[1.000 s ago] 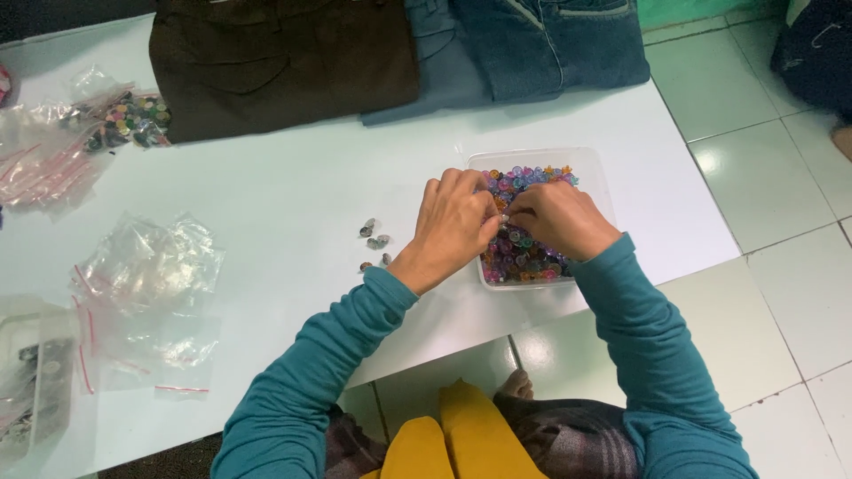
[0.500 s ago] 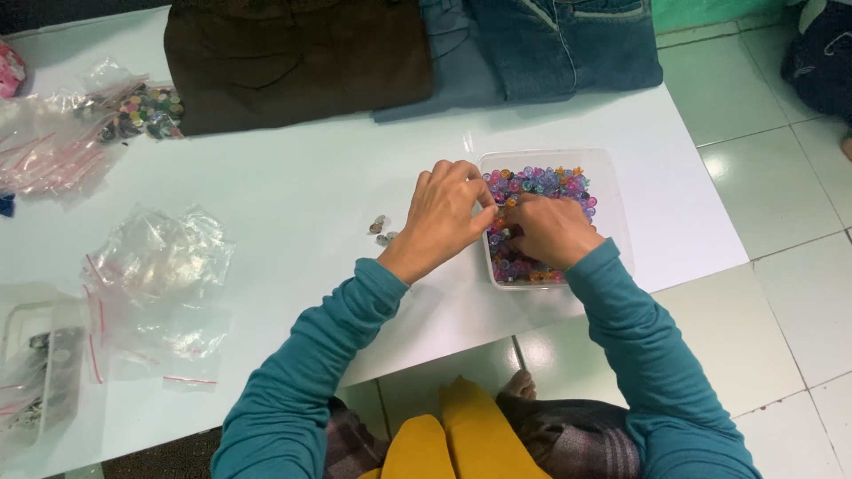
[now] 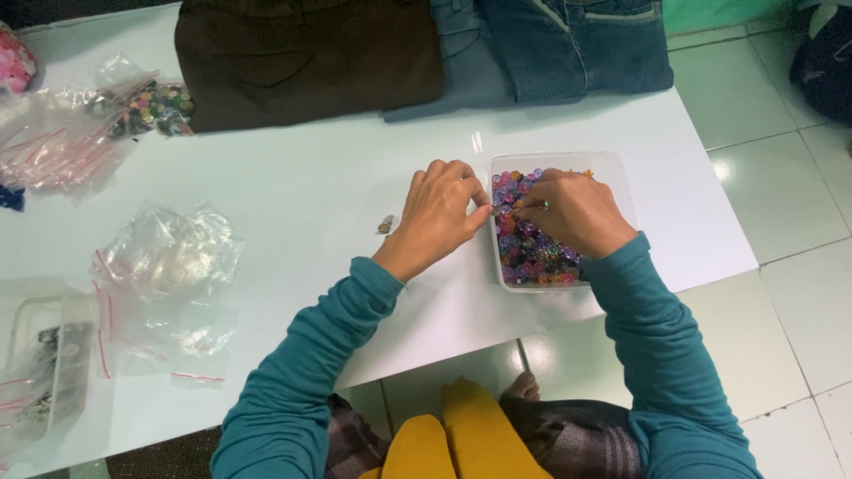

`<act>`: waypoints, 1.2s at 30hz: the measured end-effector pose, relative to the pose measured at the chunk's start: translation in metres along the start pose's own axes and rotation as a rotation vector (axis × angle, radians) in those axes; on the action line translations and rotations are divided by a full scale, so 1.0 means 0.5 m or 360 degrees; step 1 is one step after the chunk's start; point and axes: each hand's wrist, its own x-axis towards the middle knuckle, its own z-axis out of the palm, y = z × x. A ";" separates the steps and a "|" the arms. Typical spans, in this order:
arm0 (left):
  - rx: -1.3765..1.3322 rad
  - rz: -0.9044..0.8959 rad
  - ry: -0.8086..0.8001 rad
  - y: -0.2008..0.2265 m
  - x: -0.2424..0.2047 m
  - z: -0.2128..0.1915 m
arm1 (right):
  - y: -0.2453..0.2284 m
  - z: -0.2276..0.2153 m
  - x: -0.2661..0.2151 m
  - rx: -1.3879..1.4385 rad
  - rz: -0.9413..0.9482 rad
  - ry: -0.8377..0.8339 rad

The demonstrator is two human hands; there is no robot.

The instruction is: Sorting dark-colored buttons from a container of mixed buttons and placing them into small plastic bags.

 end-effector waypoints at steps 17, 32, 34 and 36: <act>0.0571 -0.0504 0.0112 -0.253 -0.109 -0.047 | -0.255 0.149 0.167 -0.0447 -0.0267 0.0176; 0.0441 -0.0474 0.0054 -0.241 -0.122 -0.044 | -0.265 0.170 0.186 -0.0387 -0.0284 0.0126; 0.0402 -0.0458 0.0048 -0.214 -0.116 -0.057 | -0.257 0.094 0.150 -0.0272 -0.0254 0.0080; 0.0172 -0.0341 0.0145 -0.170 -0.110 -0.079 | -0.238 0.012 0.108 -0.0129 -0.0156 0.0045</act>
